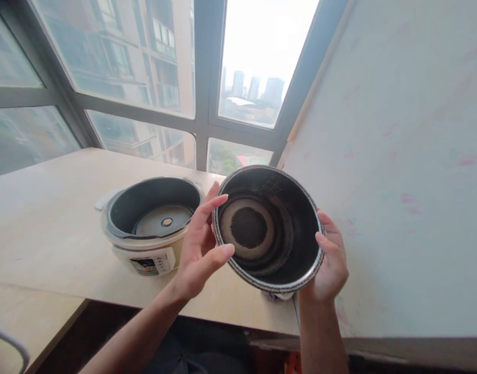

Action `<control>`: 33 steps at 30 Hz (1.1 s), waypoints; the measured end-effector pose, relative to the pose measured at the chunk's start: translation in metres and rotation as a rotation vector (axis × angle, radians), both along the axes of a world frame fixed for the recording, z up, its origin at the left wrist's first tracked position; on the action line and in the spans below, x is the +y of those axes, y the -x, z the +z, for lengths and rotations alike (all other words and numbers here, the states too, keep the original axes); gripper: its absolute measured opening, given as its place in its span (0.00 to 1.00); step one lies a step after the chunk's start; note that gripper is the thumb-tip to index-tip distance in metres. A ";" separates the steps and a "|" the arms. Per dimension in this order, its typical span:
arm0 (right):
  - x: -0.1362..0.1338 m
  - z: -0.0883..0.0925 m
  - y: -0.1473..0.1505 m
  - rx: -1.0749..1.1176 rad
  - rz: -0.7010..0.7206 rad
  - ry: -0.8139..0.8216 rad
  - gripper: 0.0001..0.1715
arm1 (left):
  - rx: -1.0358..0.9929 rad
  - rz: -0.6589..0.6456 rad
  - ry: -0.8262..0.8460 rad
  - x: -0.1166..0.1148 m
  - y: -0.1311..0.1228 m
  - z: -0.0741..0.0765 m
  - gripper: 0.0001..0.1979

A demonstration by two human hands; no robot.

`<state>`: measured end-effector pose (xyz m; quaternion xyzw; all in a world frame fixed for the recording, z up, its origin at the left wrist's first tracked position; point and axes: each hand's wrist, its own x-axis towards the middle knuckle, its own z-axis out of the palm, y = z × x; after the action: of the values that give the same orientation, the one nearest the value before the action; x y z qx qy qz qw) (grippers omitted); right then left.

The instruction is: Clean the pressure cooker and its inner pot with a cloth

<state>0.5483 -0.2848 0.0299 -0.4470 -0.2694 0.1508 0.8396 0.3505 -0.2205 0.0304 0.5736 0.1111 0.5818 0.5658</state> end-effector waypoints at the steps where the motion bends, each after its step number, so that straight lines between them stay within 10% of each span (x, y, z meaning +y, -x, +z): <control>1: -0.005 -0.008 -0.001 0.043 -0.007 0.016 0.19 | -0.011 -0.031 0.023 -0.003 -0.002 -0.009 0.33; 17: -0.022 -0.136 0.008 0.217 0.068 0.225 0.17 | 0.219 0.074 0.223 -0.032 0.028 -0.143 0.35; 33: -0.011 -0.165 0.004 0.193 0.064 0.243 0.16 | 0.210 0.106 0.279 -0.021 0.025 -0.163 0.33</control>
<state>0.5442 -0.2957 -0.1347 -0.5197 -0.1813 0.2513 0.7962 0.3256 -0.2418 -0.1322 0.5402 0.2793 0.5269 0.5937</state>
